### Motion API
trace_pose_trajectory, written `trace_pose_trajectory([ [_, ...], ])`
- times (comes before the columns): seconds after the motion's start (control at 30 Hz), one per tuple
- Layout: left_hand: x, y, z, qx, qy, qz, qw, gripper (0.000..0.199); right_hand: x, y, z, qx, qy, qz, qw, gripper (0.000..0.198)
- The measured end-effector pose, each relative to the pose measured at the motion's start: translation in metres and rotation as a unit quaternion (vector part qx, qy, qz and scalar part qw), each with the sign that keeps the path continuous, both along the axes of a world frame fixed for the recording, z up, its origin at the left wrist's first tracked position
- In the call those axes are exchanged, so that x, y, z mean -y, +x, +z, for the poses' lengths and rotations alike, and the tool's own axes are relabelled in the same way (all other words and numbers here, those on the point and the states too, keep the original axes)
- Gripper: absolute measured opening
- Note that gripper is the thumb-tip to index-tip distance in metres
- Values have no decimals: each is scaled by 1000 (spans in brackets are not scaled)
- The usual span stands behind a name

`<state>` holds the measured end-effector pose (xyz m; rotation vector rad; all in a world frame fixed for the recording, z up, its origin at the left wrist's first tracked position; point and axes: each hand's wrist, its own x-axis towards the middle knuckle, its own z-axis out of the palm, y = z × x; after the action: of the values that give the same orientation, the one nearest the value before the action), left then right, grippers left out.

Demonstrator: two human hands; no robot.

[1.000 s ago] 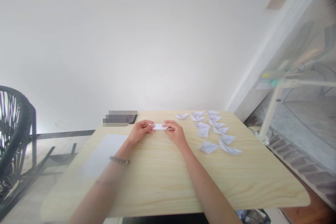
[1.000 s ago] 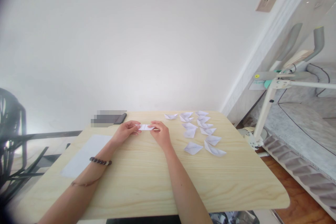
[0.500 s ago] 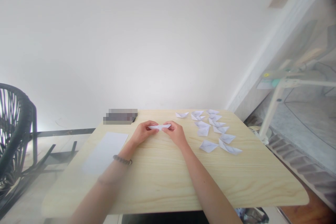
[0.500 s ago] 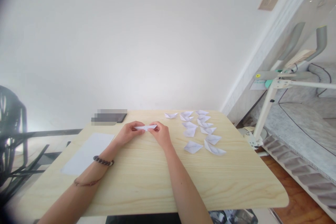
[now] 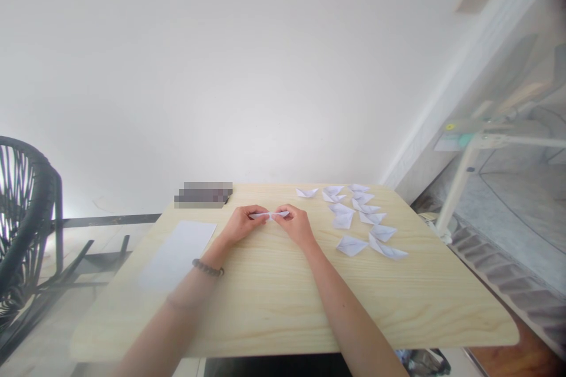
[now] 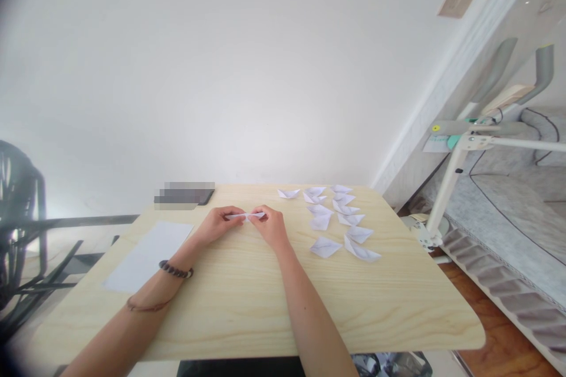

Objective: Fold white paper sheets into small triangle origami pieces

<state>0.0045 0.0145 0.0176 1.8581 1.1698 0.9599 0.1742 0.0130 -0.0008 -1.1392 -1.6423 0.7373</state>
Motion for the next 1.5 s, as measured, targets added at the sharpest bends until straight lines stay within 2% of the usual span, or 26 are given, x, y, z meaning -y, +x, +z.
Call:
trace_pose_trajectory([
  [0.3,0,2,1,-20,38,-4,999,28,0,-2,-2,4,25,23,999,17],
  [0.53,-6,-5,-5,-8,-22,-1,1000,33,-5,0,-8,-36,-22,3,999,24],
  [0.77,-9,-7,-5,-31,15,26,999,25,-5,0,-9,-85,-23,7,996,31],
  [1.1,-5,-4,-5,-25,12,29,999,28,-6,0,-11,-70,-61,9,996,29],
  [1.23,-3,-2,-3,-32,32,25,999,28,-4,0,-11,-21,-29,13,999,20],
  [1.5,0,1,-1,-45,73,1,996,28,-1,-1,-3,5,21,6,1000,17],
])
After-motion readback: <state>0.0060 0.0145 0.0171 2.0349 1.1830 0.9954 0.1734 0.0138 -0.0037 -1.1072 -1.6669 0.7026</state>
